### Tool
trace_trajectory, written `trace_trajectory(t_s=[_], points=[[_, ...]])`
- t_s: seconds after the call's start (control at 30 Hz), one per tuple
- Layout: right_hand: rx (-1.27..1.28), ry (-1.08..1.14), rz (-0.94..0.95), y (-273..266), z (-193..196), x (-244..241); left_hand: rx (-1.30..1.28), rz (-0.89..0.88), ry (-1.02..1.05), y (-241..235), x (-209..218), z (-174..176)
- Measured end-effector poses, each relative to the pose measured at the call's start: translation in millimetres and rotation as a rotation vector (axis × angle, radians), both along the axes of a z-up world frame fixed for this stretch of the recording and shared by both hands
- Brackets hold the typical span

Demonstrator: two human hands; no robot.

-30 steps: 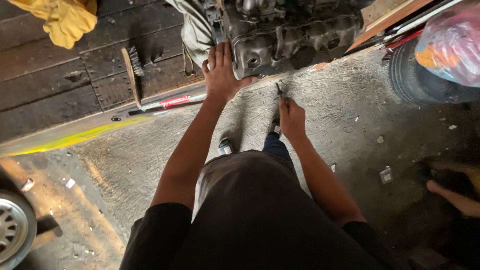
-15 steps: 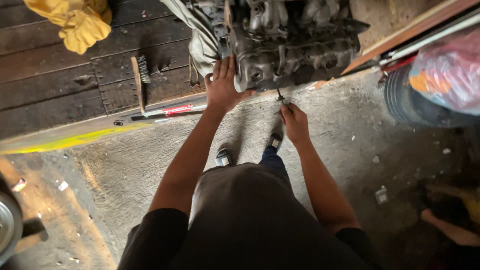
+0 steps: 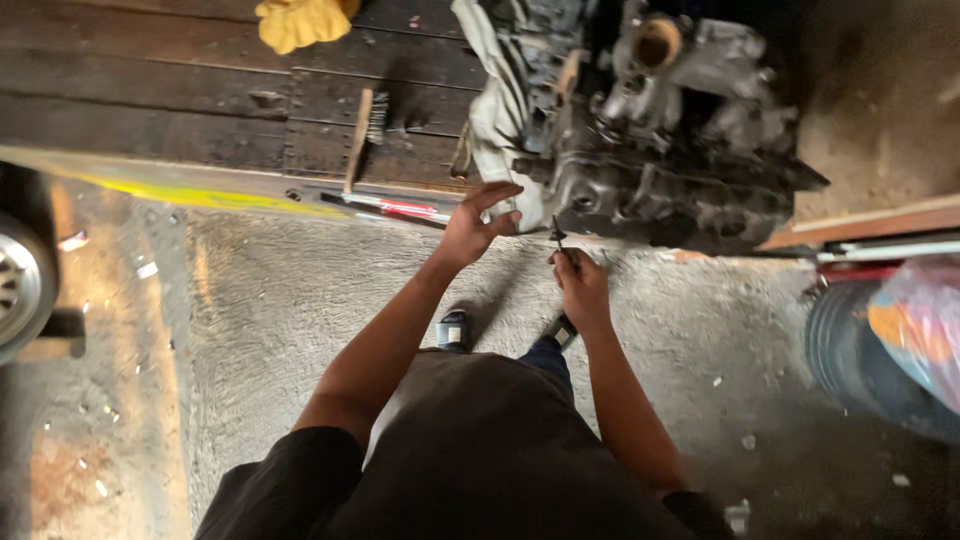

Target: The person uses a socket wrench to loosen and remove bolts from a car engine block resting on a wooden workbench. The person repeatedly positions the wrench, turns it, and removes bolts one at a time.

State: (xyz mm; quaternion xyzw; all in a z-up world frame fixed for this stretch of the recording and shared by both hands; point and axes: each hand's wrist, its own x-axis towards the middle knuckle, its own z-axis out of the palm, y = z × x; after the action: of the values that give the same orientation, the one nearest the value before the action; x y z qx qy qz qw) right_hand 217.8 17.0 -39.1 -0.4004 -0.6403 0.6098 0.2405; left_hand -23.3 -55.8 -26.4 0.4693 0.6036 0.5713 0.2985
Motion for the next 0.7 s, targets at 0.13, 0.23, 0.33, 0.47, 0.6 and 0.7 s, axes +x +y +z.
trace_trajectory(t_s=[0.13,0.23,0.33,0.47,0.6,0.7], points=[[0.05,-0.127,0.127,3,-9,-39,-0.093,0.012,-0.236,-14,-17,-25],[0.047,-0.159,0.232,3,-31,-78,-0.111,0.1,-0.324,-27,-33,-60],[0.081,-0.249,0.307,4,-56,-117,-0.213,0.217,-0.364,-41,-48,-100],[0.177,-0.388,0.417,13,-87,-161,-0.158,0.279,-0.469,-50,-74,-152],[0.067,-0.666,0.412,27,-126,-200,-0.187,0.285,-0.549,-47,-103,-190],[0.06,-0.579,0.328,39,-162,-238,-0.037,0.236,-0.367,-27,-132,-201]])
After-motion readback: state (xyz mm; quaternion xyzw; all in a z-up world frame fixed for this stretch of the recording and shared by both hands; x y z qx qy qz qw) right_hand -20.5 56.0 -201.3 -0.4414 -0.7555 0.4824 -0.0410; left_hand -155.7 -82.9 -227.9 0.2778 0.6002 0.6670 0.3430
